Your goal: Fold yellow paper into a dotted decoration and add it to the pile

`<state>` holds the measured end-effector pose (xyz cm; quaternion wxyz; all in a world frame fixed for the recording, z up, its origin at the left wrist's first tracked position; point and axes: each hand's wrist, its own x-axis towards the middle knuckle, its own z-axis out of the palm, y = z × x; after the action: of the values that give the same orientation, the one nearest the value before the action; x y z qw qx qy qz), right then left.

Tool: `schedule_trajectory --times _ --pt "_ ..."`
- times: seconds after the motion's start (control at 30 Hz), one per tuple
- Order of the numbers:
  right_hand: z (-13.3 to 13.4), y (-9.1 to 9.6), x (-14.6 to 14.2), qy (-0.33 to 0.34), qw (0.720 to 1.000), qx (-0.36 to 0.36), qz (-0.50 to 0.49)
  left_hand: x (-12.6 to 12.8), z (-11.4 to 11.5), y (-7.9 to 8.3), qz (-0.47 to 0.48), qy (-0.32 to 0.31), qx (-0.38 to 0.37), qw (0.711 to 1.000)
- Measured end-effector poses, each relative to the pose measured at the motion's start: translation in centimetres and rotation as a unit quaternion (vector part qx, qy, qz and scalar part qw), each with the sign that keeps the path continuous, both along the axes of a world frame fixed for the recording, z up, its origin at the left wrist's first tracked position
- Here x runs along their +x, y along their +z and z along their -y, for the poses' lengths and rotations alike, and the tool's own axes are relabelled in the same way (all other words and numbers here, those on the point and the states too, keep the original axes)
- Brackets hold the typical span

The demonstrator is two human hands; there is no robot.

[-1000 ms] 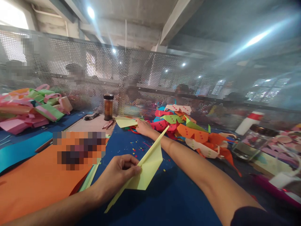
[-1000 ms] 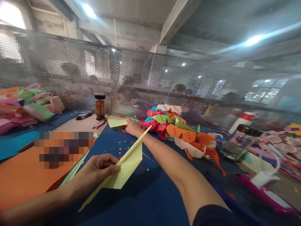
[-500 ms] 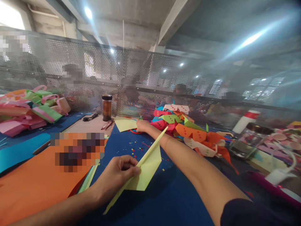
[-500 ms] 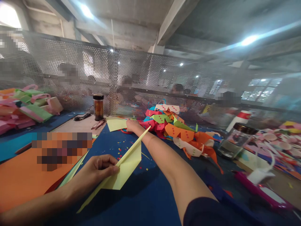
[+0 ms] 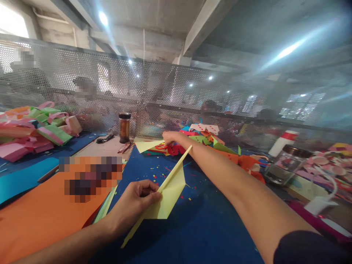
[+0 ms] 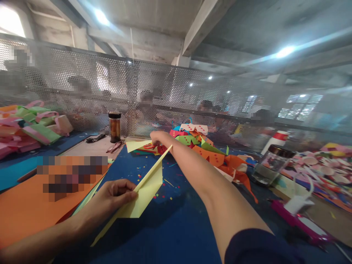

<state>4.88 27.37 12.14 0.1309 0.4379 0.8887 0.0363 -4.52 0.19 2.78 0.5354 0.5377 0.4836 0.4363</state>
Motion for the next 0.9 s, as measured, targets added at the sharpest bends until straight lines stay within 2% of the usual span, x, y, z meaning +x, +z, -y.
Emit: schedule_trajectory --times 0.2,0.3,0.4,0.57,0.73,0.8,0.83,0.9 --pt "1.0 3.2 3.5 -0.043 0.996 -0.082 0.012 -0.3 -0.1 0.3 -0.012 0.014 -0.003 1.000" --pt "1.9 4.0 6.2 -0.048 0.992 -0.112 -0.037 -0.3 0.0 0.6 -0.004 0.021 0.004 1.000" --pt "3.5 4.0 9.3 -0.052 0.982 -0.141 -0.119 -0.4 0.0 0.9 0.001 0.032 0.001 0.999" --pt "8.3 2.3 14.3 -0.076 0.934 -0.173 -0.303 -1.0 -0.2 0.8 0.005 0.050 0.002 0.999" --pt "15.1 -1.2 17.9 -0.080 0.879 -0.203 -0.425 -1.5 -0.6 0.7 0.005 0.075 -0.001 0.997" --pt "18.0 -2.5 18.7 -0.069 0.814 -0.265 -0.512 -1.6 -0.7 0.7 -0.002 0.094 0.001 0.996" --pt "19.3 -3.1 18.9 -0.067 0.794 -0.285 -0.532 -1.7 -0.8 0.8 -0.006 0.098 -0.001 0.995" --pt "21.3 -3.9 18.9 -0.059 0.778 -0.340 -0.525 -1.8 -0.9 0.9 -0.014 0.107 -0.003 0.994"
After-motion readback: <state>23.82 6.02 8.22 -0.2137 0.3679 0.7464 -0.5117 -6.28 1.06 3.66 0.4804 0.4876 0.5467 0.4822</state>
